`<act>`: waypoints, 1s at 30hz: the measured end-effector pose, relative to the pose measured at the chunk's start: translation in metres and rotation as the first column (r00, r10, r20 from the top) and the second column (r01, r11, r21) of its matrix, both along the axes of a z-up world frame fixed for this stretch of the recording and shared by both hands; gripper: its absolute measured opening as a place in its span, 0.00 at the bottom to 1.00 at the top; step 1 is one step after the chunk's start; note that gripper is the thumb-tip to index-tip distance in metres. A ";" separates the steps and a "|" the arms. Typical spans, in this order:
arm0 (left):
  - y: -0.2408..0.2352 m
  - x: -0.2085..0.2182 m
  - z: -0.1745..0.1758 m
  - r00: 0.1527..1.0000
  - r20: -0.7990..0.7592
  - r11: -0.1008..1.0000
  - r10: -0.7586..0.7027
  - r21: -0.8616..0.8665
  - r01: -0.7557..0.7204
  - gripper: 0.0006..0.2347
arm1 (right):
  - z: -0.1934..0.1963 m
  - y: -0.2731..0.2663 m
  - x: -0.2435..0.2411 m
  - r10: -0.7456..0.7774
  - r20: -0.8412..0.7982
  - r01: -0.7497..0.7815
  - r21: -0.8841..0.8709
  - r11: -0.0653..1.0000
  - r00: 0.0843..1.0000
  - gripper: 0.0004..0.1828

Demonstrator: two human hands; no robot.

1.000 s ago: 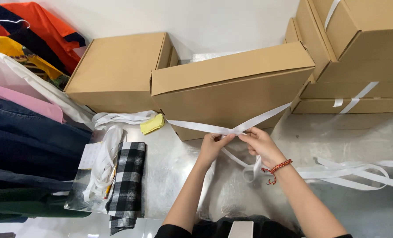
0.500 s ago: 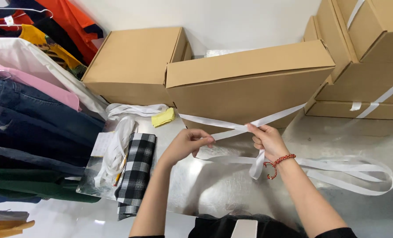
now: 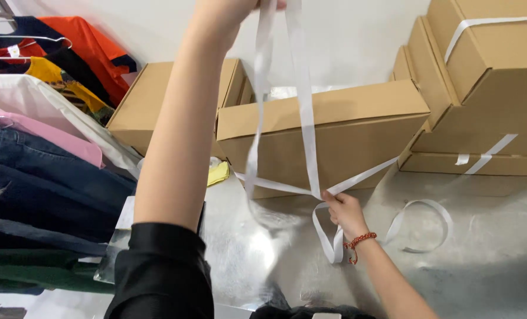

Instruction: The person writes on a sticky note attached to a cardboard box, then places a folded black garment into a clear plastic bag. They put the bagged garment into a cardboard box, close it, and tie the box with a white ribbon.

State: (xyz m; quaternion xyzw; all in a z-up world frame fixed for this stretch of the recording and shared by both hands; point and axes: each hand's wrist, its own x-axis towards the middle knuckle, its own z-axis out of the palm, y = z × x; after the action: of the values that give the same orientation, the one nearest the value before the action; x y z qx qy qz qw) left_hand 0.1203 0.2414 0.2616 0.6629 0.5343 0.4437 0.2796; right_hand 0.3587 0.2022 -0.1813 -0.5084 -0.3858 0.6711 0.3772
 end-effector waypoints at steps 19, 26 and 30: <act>0.029 -0.045 -0.094 0.584 -0.767 0.812 -0.264 -0.504 -0.295 0.34 | -0.020 0.006 0.000 -0.032 -0.105 0.031 -0.011 0.999 0.994 0.18; 0.034 -0.076 -0.129 0.740 -0.645 0.840 -0.190 -0.497 -0.218 0.11 | 0.002 -0.001 -0.001 -0.023 -0.145 0.022 -0.014 1.000 0.989 0.18; 0.040 -0.066 -0.135 0.804 -0.592 0.875 -0.056 -0.416 -0.246 0.21 | 0.000 0.000 0.003 -0.009 -0.157 0.006 -0.018 1.000 0.987 0.19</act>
State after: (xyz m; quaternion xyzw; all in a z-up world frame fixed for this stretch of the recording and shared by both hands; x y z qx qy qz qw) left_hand 0.0540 0.2814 0.1271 0.6495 0.7193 0.0867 0.2306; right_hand 0.3616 0.2020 -0.1816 -0.4585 -0.3470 0.7111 0.4046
